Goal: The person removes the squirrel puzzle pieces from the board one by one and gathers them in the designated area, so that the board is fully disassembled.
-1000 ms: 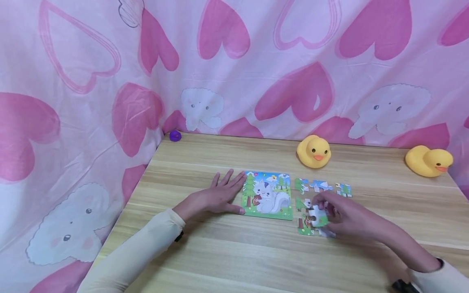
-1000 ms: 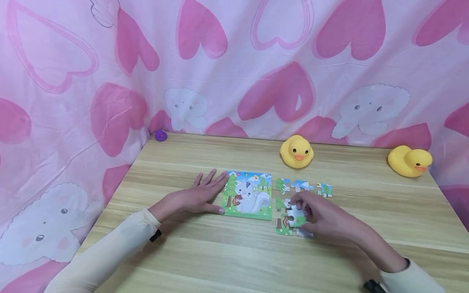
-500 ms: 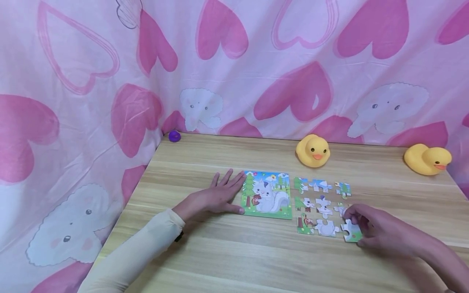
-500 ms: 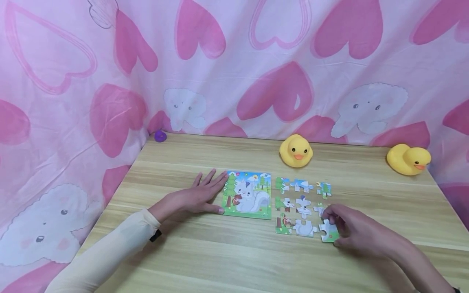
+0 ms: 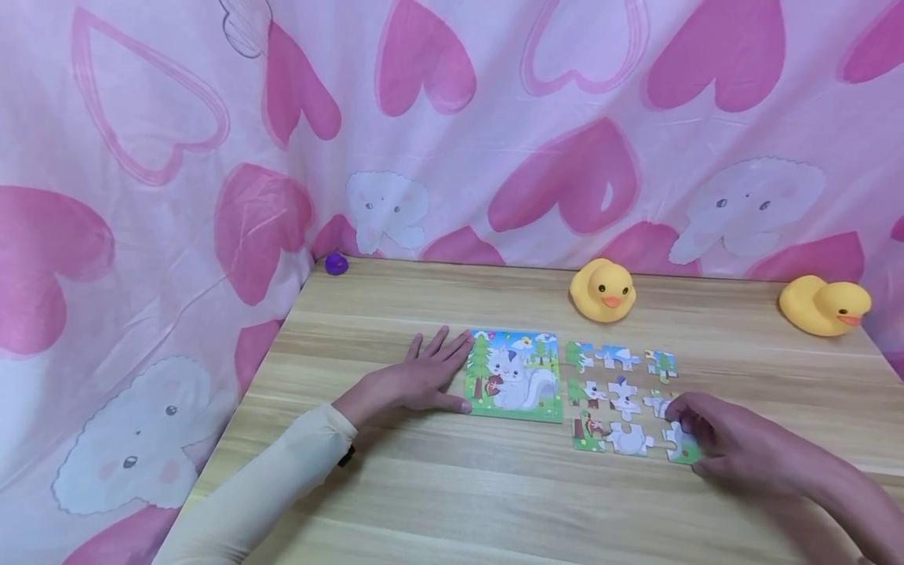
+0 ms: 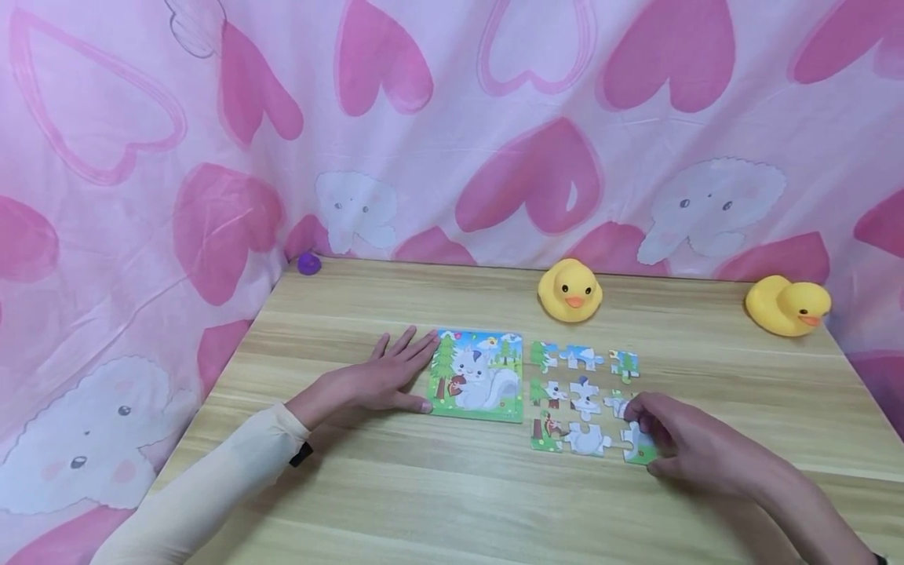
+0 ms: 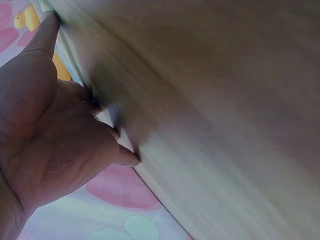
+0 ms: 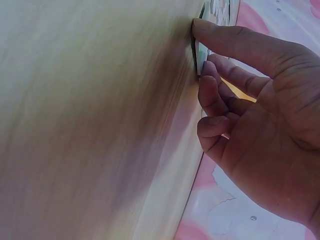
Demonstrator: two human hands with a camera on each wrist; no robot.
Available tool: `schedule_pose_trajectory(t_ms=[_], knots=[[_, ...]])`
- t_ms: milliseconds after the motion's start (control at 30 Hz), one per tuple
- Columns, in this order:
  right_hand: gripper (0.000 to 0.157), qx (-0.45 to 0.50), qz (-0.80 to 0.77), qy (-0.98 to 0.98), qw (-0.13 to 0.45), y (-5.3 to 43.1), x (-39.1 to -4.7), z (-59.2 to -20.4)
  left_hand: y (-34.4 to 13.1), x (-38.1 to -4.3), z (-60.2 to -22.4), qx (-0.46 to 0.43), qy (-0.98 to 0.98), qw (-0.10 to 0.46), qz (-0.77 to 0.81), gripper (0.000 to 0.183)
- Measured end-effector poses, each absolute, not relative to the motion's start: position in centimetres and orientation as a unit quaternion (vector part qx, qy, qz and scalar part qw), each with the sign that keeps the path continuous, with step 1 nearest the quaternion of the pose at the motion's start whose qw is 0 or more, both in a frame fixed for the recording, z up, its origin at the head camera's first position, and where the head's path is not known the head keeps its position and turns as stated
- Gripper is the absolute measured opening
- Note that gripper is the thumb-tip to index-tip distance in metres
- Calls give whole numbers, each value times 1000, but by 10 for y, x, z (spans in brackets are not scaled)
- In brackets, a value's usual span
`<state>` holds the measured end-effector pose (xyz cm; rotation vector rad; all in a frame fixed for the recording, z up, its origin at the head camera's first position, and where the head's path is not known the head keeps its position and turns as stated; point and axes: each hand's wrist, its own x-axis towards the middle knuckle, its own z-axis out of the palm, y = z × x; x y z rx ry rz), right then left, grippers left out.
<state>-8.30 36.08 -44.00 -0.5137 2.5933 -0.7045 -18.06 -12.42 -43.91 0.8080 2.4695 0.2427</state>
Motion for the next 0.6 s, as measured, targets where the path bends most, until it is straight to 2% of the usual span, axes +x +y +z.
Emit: schedule_pose_trajectory(t_ms=[200, 367, 600], knots=[[59, -160, -244, 933, 212, 358, -83, -435, -123, -180, -438, 302, 914, 259, 84, 112], [58, -173, -231, 939, 186, 359, -89, -427, -122, -180, -436, 298, 915, 259, 87, 111], [33, -172, -226, 951, 120, 363, -114, -425, -123, -182, -430, 291, 913, 266, 105, 113]])
